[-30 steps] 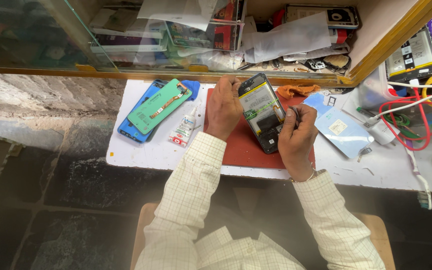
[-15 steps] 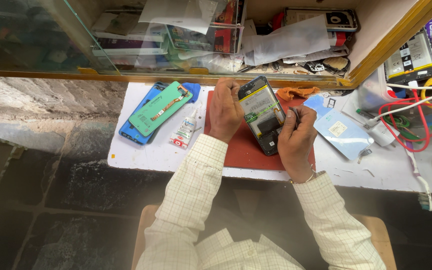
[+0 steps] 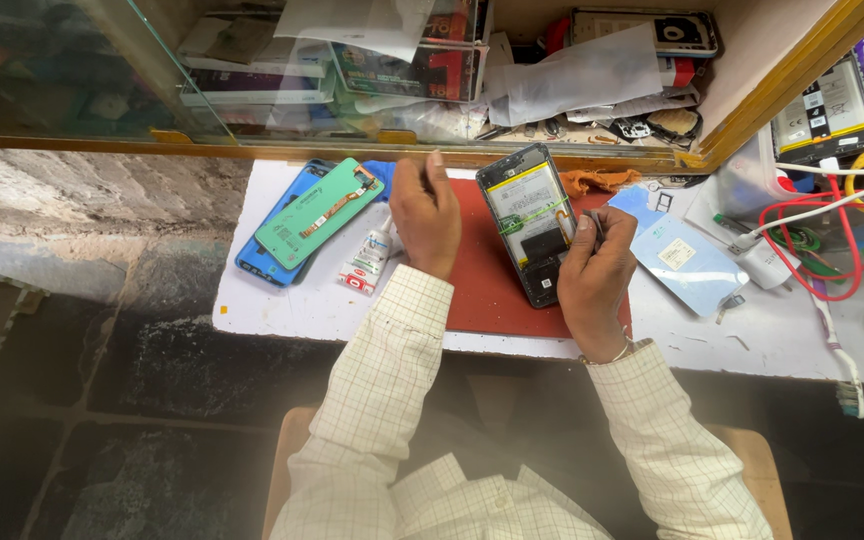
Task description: The person repairs a smartphone at a workbench. They power on the phone, open its back cover, work on the internal battery and components with their fingers, reposition the phone repeatedly, and press the cover back into place while handling other phone parts on the bench.
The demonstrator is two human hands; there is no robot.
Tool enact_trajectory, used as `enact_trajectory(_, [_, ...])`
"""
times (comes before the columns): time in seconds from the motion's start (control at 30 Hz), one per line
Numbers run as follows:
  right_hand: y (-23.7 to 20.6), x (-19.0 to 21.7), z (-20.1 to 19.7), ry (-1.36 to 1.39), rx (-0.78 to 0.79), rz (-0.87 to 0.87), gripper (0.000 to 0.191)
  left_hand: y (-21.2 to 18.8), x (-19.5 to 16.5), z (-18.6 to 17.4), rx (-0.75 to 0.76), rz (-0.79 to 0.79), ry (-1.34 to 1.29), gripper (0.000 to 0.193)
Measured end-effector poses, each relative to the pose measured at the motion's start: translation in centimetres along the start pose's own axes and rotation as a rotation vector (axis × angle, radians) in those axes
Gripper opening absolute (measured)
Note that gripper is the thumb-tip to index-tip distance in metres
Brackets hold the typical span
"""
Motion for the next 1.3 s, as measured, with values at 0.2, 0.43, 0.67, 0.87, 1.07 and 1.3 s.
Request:
enact_trajectory(0.2, [0.0, -0.1, 0.1, 0.025, 0.002, 0.016, 0.013, -0.5, -3.0, 0.0, 0.159, 0.149, -0.186, 0.012])
enact_trajectory(0.43, [-0.2, 0.1, -0.1, 0.042, -0.015, 0.009, 0.013, -0.7, -4.0, -0.5, 0.107, 0.197, -0.088, 0.010])
enact_trajectory(0.67, [-0.5, 1.2, -0.1, -0.017, -0.016, -0.108, 0.012, -1.4, -4.7, -0.4, 0.046, 0.366, 0.071, 0.022])
enact_trajectory(0.87, [-0.4, 1.3, 0.0, -0.062, -0.005, -0.125, 0.012, -1.3, -4.3, 0.0, 0.015, 0.358, 0.218, 0.028])
enact_trajectory(1.07, [-0.3, 1.4, 0.1, -0.073, -0.010, -0.113, 0.011, -2.0, -4.5, 0.2, -0.017, 0.386, 0.218, 0.028])
enact_trajectory(1.3, [0.0, 1.5, -0.1, -0.105, -0.031, -0.090, 0.012, -2.8, -6.5, -0.9, -0.098, 0.482, 0.257, 0.022])
Point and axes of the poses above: each hand's wrist, its own y-axis towards the middle knuckle, its own z-axis out of the palm, x = y × z, the point moved 9 cm from there along y, towards the middle knuckle, and after that the axes turned 14 degrees about y, right-handed, at the moved point
